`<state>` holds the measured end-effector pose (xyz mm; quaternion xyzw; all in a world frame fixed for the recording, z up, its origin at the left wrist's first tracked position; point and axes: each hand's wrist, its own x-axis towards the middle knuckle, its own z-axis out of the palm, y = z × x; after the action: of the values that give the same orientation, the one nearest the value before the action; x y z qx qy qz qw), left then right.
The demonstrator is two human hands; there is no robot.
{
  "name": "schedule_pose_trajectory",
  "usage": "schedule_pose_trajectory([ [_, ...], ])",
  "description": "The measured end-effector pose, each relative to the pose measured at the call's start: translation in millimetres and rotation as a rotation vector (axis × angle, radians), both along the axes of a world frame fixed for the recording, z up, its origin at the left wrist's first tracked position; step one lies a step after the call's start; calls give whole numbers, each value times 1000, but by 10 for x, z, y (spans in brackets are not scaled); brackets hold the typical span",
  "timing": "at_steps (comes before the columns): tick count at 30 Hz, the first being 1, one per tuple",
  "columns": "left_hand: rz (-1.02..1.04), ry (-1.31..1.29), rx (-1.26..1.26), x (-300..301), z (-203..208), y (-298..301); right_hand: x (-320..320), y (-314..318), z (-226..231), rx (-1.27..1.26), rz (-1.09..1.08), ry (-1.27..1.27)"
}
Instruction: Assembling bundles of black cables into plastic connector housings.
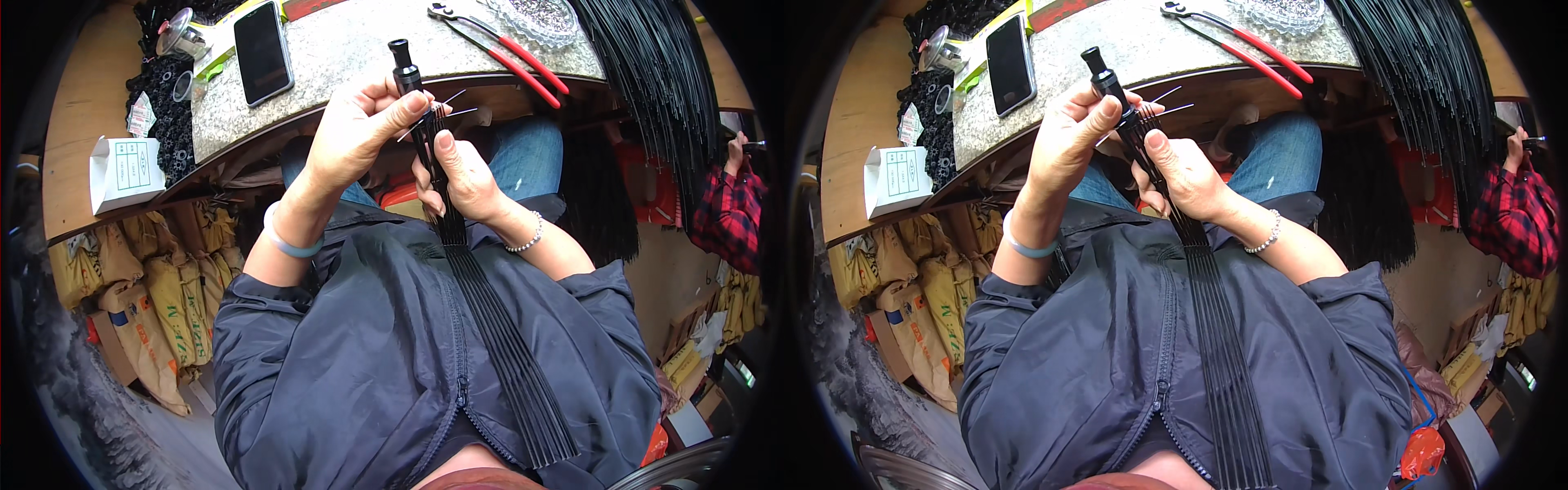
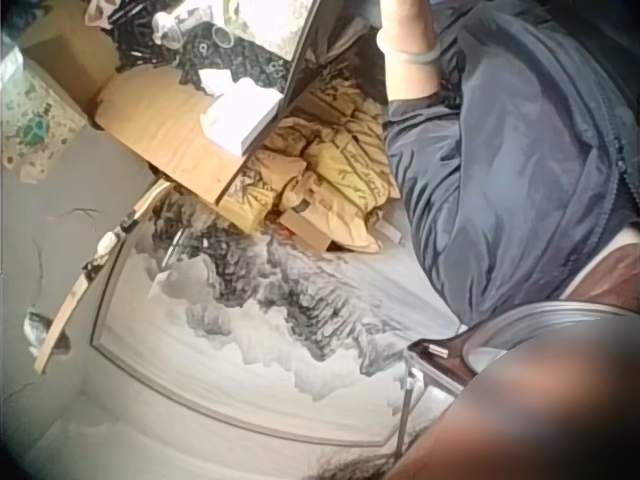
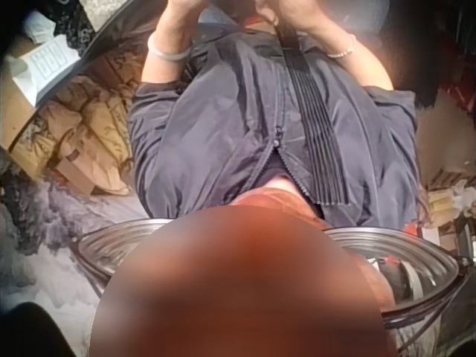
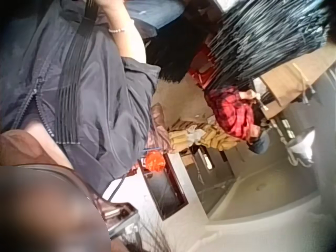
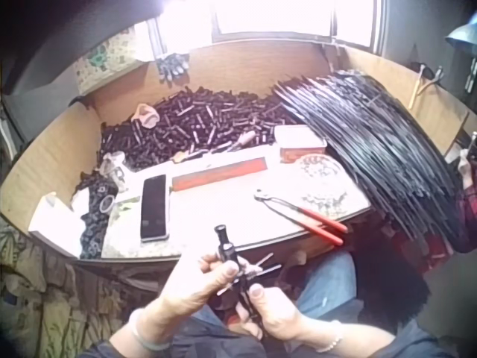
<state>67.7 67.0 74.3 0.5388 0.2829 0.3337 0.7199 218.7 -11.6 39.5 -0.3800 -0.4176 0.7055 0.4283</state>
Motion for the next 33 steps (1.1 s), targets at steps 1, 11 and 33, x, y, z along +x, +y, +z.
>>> schedule_pose_trajectory([
  [1,2,0,-1,-14,2,-1,6,1,11,6,16,8],
  [11,124,140,316,13,81,-249,1,-2,-43,41,17,65],
  [33,-8,-19,666,-125,357,-519,136,-206,181,452,279,56],
])
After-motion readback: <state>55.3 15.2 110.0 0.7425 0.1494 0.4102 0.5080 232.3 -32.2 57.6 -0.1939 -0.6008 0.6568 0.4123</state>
